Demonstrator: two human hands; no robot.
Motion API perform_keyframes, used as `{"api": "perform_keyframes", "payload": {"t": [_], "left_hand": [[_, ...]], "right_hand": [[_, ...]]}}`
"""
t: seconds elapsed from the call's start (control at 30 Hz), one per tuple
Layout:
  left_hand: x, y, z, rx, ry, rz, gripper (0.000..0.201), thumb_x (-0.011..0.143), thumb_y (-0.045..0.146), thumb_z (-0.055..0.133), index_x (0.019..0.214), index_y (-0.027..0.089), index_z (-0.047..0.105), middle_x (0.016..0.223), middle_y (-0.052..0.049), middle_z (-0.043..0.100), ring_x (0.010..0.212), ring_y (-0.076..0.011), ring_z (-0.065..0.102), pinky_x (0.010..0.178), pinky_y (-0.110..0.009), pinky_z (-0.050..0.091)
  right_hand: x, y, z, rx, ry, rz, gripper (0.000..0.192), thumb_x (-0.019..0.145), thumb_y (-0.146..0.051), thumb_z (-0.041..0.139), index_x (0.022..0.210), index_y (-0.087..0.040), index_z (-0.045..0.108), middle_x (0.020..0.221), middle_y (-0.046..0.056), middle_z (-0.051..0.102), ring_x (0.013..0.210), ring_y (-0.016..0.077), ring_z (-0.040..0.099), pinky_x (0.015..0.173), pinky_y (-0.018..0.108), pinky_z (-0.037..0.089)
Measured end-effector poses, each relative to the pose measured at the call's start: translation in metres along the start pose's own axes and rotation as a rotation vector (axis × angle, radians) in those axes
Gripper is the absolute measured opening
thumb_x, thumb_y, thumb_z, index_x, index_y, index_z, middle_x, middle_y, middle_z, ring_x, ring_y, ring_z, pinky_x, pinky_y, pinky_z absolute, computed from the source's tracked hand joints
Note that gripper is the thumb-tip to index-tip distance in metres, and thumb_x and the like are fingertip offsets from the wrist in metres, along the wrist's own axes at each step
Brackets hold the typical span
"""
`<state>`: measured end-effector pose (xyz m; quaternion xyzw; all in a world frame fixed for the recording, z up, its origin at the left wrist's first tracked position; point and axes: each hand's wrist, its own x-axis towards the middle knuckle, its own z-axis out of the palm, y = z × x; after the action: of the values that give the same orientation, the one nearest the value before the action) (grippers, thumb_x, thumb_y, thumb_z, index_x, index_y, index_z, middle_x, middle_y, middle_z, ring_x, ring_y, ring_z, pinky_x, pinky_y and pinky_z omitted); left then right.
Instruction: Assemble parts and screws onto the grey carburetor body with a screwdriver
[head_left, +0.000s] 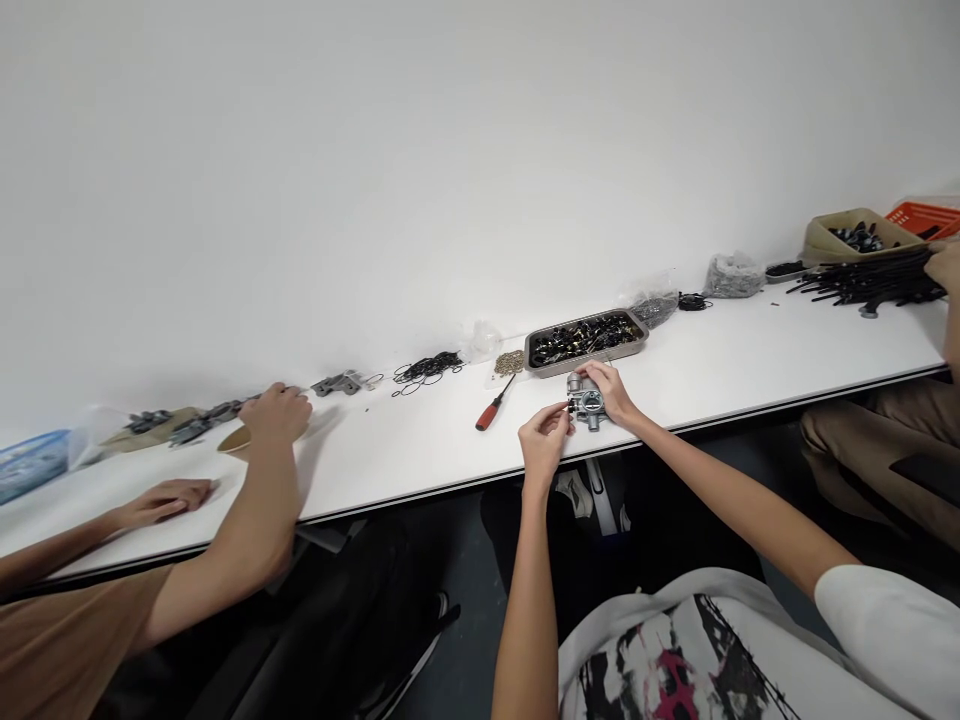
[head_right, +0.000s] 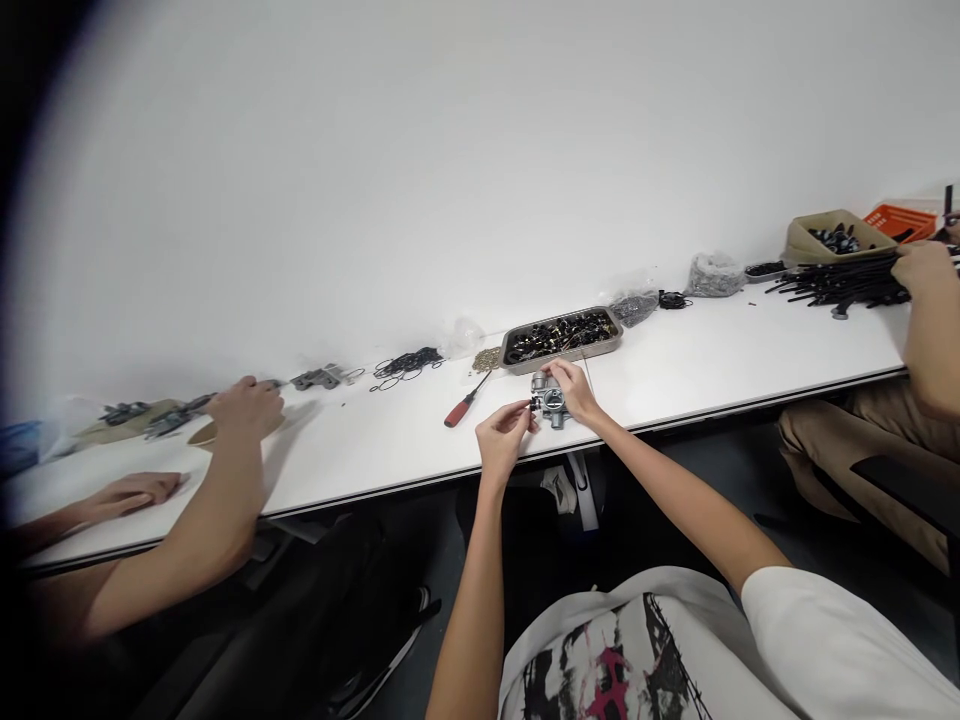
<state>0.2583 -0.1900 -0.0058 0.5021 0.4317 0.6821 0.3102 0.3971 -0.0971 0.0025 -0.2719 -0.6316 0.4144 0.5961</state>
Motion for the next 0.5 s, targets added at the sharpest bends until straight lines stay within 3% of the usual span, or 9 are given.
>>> {"api": "perform_keyframes", "payload": {"t": [0.23, 0.4, 0.5], "left_hand": [[-0.0020, 0.0015, -0.0036, -0.048, 0.039, 0.002, 0.035, 0.068, 0.043, 0.084, 0.084, 0.013, 0.074, 0.064, -0.004, 0.070, 0.052, -0.0154, 0.065, 0.054, -0.029, 0.057], [0.0012, 0.0068, -0.0042, -0.017, -0.051, -0.079, 0.043, 0.066, 0.050, 0.086, 0.083, 0.012, 0.076, 0.061, -0.006, 0.071, 0.051, -0.0169, 0.066, 0.056, -0.031, 0.057], [0.0017, 0.0070, -0.0042, -0.006, -0.047, -0.086, 0.044, 0.065, 0.051, 0.087, 0.082, 0.012, 0.076, 0.060, -0.005, 0.070, 0.052, -0.0170, 0.066, 0.057, -0.031, 0.057]], "right_hand": [[-0.0021, -0.0013, 0.0010, -0.011, -0.013, -0.087, 0.035, 0.095, -0.051, 0.052, 0.085, -0.022, 0.069, 0.088, 0.005, 0.070, 0.088, 0.0222, 0.064, 0.084, 0.036, 0.048], [-0.0021, -0.0019, 0.0007, -0.013, -0.012, -0.093, 0.037, 0.094, -0.053, 0.053, 0.085, -0.022, 0.069, 0.088, 0.005, 0.070, 0.088, 0.0225, 0.063, 0.083, 0.036, 0.047], [-0.0024, -0.0032, 0.0007, -0.018, -0.013, -0.079, 0.038, 0.093, -0.055, 0.052, 0.085, -0.022, 0.069, 0.088, 0.005, 0.070, 0.089, 0.0226, 0.064, 0.084, 0.036, 0.048]]}}
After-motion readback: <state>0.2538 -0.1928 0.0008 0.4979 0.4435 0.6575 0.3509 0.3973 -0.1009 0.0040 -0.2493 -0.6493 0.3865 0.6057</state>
